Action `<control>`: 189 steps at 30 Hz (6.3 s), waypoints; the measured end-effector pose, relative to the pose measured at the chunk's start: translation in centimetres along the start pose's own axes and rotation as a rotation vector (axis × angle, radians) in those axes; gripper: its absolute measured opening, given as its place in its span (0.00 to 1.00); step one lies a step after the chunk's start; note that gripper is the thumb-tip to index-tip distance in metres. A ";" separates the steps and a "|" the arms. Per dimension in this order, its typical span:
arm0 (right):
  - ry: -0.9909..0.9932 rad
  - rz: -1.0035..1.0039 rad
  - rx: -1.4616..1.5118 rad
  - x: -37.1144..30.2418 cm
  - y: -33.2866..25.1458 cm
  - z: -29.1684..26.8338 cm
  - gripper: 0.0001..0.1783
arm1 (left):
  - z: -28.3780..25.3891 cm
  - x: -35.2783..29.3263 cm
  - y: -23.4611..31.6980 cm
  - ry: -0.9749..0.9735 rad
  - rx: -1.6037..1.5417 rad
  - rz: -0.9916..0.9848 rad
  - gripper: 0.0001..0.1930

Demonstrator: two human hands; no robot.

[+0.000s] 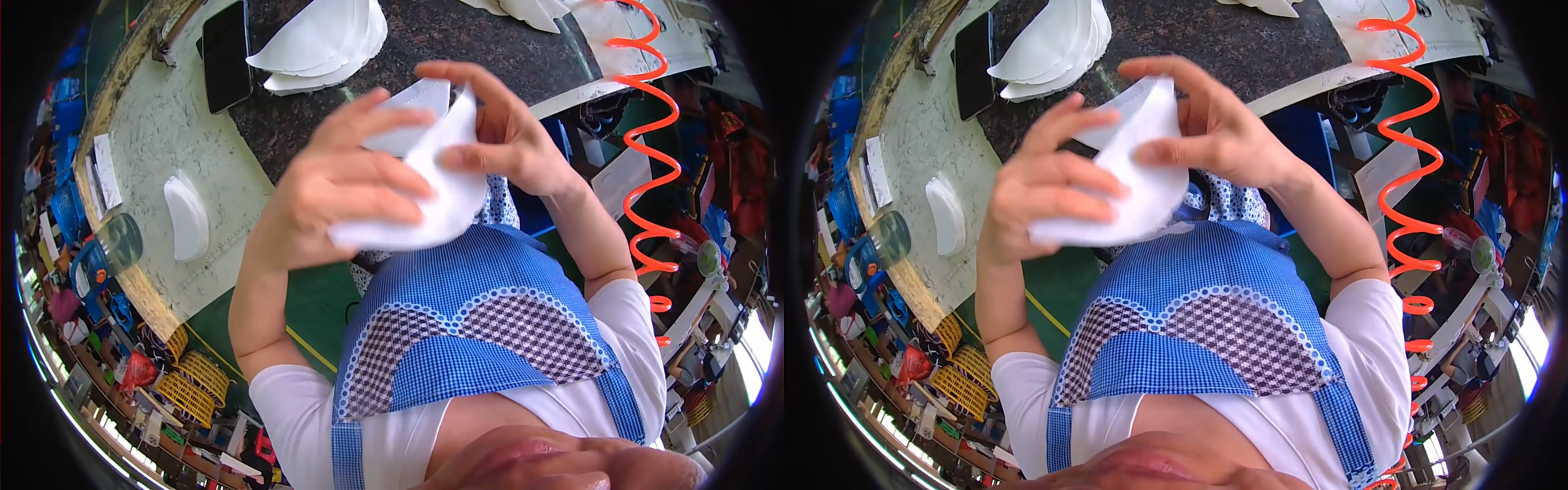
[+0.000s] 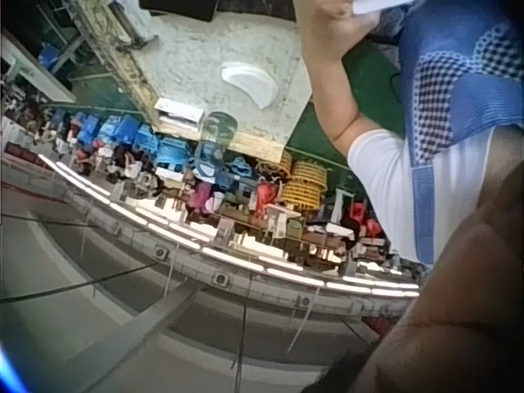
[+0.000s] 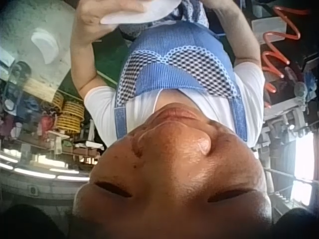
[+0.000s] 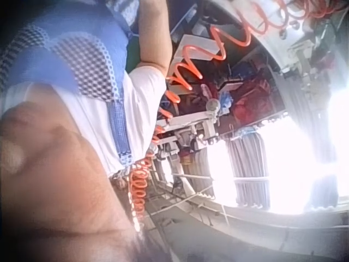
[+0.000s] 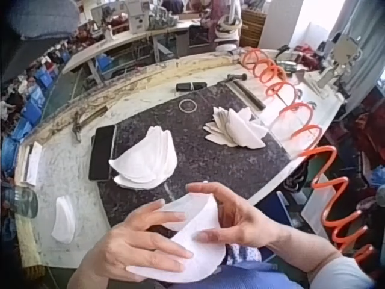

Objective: Manually assembling and inspecting white foam or fabric components for shoes at a manufacturing workbench.

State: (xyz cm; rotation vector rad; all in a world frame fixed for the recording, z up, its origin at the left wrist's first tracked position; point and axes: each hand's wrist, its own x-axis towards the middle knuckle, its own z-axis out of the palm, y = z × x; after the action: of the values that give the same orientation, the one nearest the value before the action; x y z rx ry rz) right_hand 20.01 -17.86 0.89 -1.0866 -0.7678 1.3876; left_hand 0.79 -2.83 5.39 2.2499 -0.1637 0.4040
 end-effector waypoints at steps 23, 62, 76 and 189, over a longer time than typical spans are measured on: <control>0.844 -0.445 -1.386 4.6 1.6 -16.7 0.16 | 7.6 -2.5 -2.0 0.278 0.384 -0.110 0.25; -0.553 0.028 0.034 0.4 -2.7 -1.5 0.11 | 2.4 3.9 0.0 0.054 -0.308 -0.158 0.32; 0.046 -0.121 0.021 0.0 -0.9 -0.9 0.21 | 3.9 4.7 -0.8 0.293 0.574 0.340 0.16; 0.124 -0.196 -0.256 1.8 -3.4 -1.5 0.04 | 4.5 3.8 -1.1 0.512 0.046 -0.270 0.10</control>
State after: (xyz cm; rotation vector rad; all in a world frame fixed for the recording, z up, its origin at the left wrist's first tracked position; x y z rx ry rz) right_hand 22.77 -15.84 3.13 -1.2471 -0.9525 1.0670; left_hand 5.71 -5.47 3.09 2.0988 0.4139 0.8210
